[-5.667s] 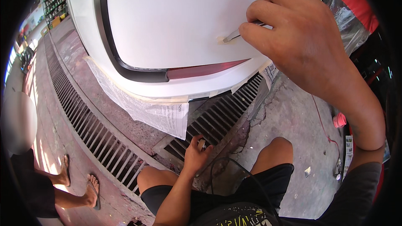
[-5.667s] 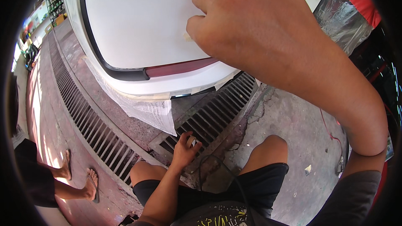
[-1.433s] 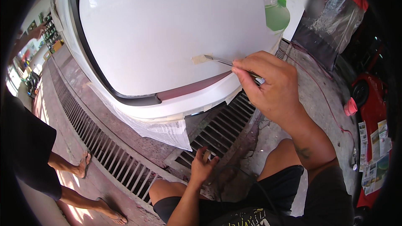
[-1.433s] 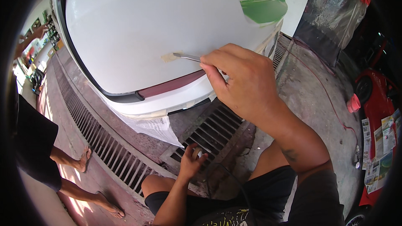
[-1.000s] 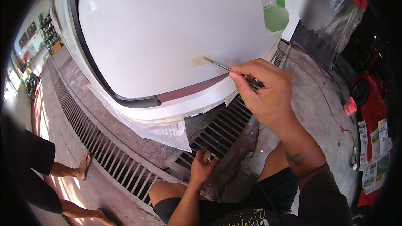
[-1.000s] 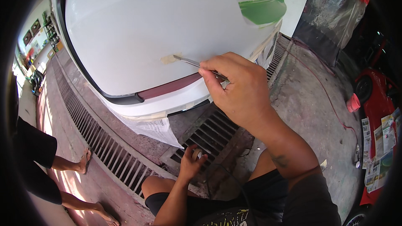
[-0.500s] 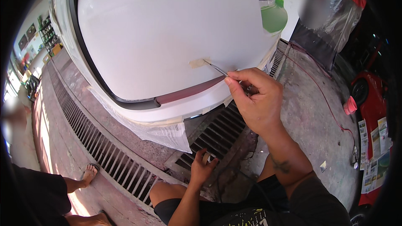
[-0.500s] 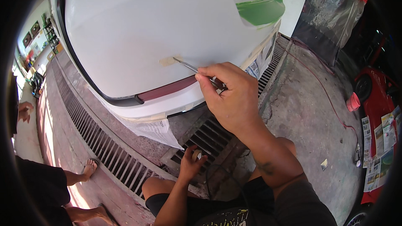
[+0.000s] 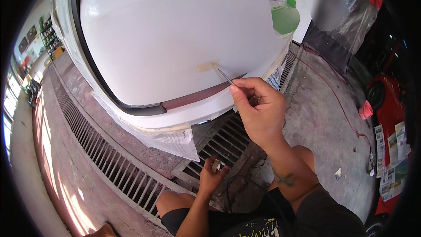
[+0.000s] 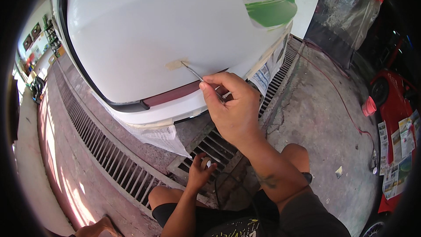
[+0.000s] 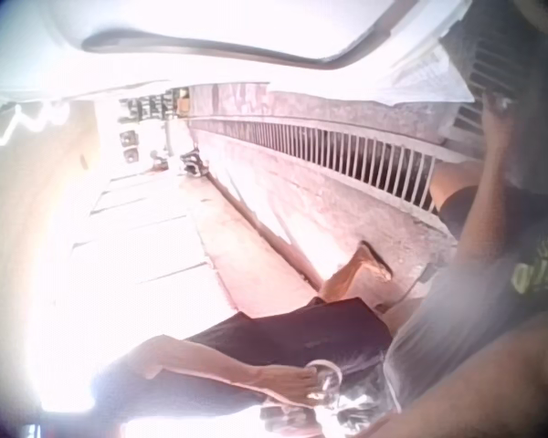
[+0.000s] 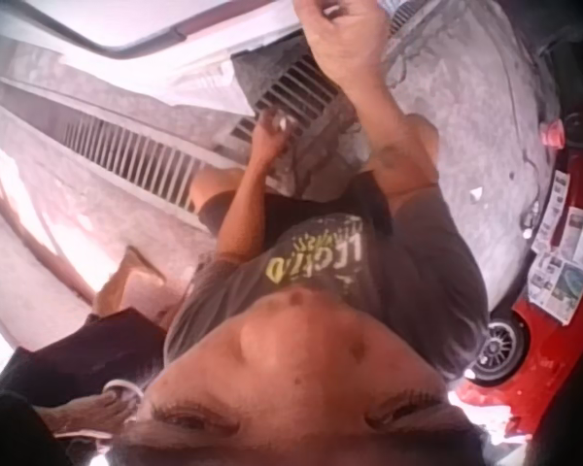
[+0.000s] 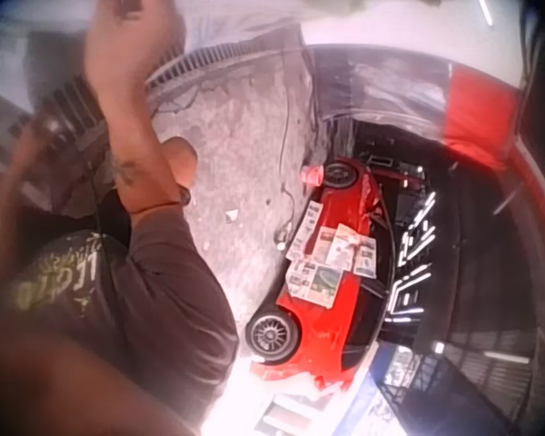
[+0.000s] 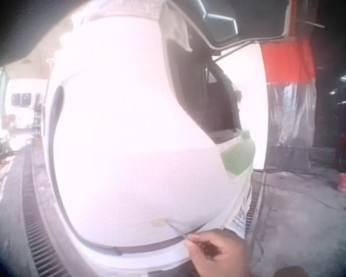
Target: The person applies masking tape to the rear bumper of a white car to protect the surface. They use a utility knife to cut the tape and smooth it down along the edges of the bumper and taillight area.
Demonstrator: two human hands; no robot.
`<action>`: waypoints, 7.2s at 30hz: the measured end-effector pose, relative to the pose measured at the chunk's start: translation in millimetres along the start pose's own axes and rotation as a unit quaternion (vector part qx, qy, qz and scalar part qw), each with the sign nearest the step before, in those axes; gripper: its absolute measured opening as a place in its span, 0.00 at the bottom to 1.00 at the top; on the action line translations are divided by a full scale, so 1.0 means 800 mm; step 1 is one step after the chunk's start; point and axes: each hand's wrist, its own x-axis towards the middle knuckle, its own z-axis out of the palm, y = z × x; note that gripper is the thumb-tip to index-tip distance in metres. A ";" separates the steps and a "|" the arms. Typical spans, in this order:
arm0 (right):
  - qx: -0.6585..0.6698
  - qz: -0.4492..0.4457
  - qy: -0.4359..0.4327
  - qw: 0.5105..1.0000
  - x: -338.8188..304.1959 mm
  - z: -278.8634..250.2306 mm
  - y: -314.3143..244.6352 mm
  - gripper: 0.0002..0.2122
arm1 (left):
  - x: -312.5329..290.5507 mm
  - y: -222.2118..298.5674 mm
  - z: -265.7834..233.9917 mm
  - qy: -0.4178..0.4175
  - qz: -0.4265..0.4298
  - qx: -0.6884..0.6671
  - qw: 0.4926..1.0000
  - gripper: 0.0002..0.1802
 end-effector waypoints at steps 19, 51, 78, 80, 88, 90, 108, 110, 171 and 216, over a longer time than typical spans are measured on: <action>0.087 0.000 0.020 0.996 -0.018 0.028 0.008 0.07 | 0.000 0.000 -0.001 -0.010 -0.003 -0.016 1.000 0.38; 0.297 0.126 0.011 0.946 -0.042 0.059 -0.008 0.07 | -0.009 0.008 -0.002 -0.013 0.008 -0.027 1.000 0.40; 0.414 0.172 0.010 0.894 -0.054 0.075 -0.010 0.06 | 0.005 -0.036 0.018 0.006 0.093 -0.047 0.995 0.40; 0.420 0.171 0.005 0.891 -0.053 0.071 -0.008 0.06 | 0.002 -0.029 0.018 0.006 0.092 -0.032 0.995 0.38; 0.314 0.095 -0.036 0.944 -0.084 -0.021 0.026 0.09 | -0.008 -0.017 0.006 0.033 -0.022 -0.242 0.969 0.15; 0.202 0.110 -0.067 0.971 -0.106 -0.052 0.060 0.12 | -0.015 -0.020 -0.009 0.028 -0.003 -0.305 0.952 0.10; 0.246 0.299 -0.267 0.882 -0.149 -0.160 0.178 0.07 | 0.008 0.304 -0.085 0.497 0.399 0.159 0.754 0.06; 0.241 0.295 -0.258 0.888 -0.145 -0.160 0.183 0.07 | 0.029 0.323 -0.096 0.524 0.425 0.184 0.715 0.07; 0.128 0.232 -0.271 0.925 -0.126 -0.179 0.175 0.11 | -0.015 0.308 -0.033 0.348 0.400 0.254 0.809 0.04; -0.263 0.632 0.318 0.656 -0.533 -0.623 -0.318 0.24 | -0.397 0.487 -0.351 -0.256 -0.254 0.451 0.816 0.10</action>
